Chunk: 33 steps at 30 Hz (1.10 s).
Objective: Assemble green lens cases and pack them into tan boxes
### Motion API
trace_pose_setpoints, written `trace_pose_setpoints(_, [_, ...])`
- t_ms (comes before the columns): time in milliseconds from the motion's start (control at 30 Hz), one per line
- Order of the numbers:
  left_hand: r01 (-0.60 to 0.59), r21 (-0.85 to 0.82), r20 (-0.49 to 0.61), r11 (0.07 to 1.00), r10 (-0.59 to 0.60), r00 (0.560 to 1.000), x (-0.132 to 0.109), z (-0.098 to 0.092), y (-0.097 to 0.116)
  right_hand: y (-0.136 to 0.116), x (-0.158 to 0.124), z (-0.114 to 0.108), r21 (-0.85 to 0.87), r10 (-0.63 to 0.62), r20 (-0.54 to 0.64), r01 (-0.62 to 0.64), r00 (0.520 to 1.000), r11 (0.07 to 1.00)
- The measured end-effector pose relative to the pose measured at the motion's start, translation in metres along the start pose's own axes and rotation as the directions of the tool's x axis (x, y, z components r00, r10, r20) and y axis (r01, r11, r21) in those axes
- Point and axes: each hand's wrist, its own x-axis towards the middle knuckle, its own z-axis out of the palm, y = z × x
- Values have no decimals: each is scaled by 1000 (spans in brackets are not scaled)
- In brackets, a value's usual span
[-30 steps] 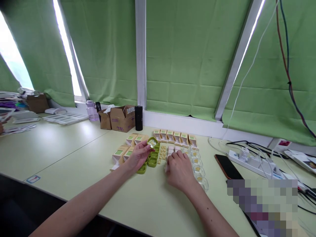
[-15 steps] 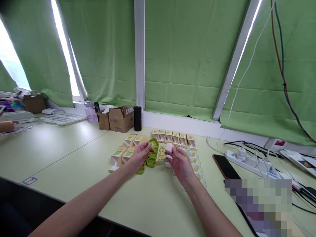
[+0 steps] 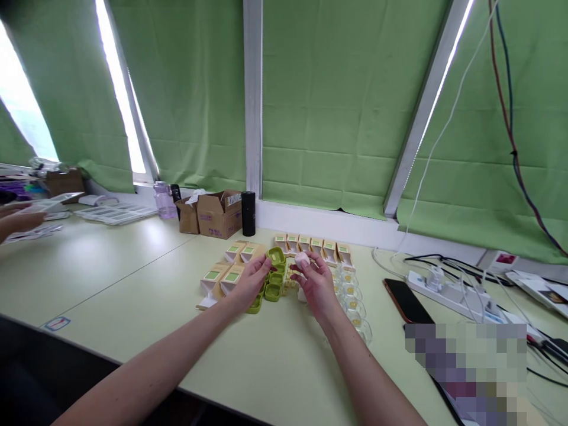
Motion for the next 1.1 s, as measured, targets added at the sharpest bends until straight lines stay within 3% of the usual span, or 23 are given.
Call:
trace_pose_setpoints(200, [-75, 31, -61, 997, 77, 995, 7, 7, 8, -1, -6, 0, -93, -61, 54, 66, 997, 994])
trace_pose_setpoints(400, [-129, 113, -25, 985, 133, 991, 15, 19, 20, 1, -2, -1, -158, -125, -52, 116, 991, 981])
trace_pose_setpoints(733, [-219, 157, 44, 963, 215, 976, 10, 17, 6, 3, -1, -3, -198, -144, -41, 133, 989, 971])
trace_pose_setpoints(967, [-188, 215, 85, 958, 173, 981, 8, 14, 2, -4, -5, 0, -228, -87, 0, 85, 996, 970])
trace_pose_setpoints(1100, [-184, 236, 80, 954, 169, 982, 7, 14, 0, -5, -5, 1, -272, -132, -11, 124, 991, 954])
